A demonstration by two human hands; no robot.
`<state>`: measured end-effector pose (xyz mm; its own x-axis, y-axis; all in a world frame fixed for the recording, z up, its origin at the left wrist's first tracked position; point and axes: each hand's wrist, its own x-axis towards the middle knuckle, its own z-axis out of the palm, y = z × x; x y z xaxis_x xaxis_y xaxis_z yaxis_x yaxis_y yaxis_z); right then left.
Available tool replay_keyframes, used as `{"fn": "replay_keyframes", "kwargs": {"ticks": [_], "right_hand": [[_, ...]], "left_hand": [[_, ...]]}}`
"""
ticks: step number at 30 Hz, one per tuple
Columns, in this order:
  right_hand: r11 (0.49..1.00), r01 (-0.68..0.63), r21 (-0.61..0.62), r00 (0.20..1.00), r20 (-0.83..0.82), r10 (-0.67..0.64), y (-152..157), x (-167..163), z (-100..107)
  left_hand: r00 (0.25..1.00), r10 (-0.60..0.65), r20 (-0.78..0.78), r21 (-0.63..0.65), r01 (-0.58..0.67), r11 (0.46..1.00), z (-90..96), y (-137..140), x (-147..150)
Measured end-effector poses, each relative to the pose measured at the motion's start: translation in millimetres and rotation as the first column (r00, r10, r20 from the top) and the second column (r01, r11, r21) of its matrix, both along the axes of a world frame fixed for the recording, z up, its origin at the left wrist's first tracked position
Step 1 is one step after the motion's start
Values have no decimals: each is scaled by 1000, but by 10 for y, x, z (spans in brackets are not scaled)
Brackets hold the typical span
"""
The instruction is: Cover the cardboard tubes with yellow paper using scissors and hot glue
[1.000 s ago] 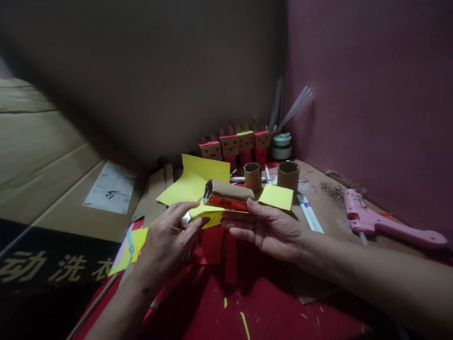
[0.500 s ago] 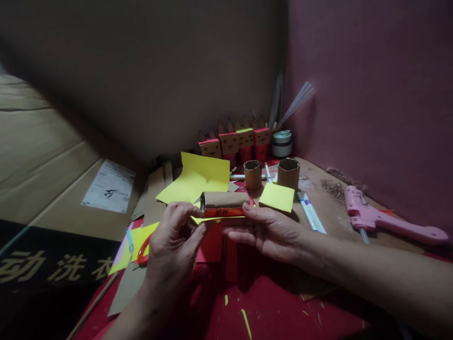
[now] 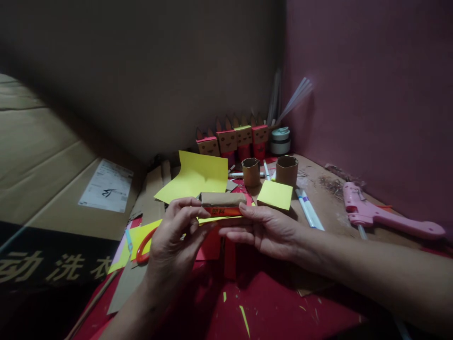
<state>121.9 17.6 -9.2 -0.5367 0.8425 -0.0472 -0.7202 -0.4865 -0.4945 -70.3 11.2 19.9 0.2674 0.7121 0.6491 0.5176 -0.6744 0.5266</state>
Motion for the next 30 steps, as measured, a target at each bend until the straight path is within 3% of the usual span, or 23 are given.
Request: {"fn": "replay_keyframes", "kwargs": {"ticks": [11,22,27,30], "right_hand": [[987,-151,-46,982,110,156,28,20,15],[992,-61,-110,989,125,75,22,18,90],[987,-67,-144,987,137,87,23,22,104],[994,-80,-71,989,115,88,43,8,57]], "left_hand": [[994,26,-105,40,-22,999,46,-8,-55],[985,-171,29,-102,173,980,-79,86,-50],[983,-158,95,-175,173,969,-61,108,-83],[988,-146,40,-168,151,974,-66,101,-125]]}}
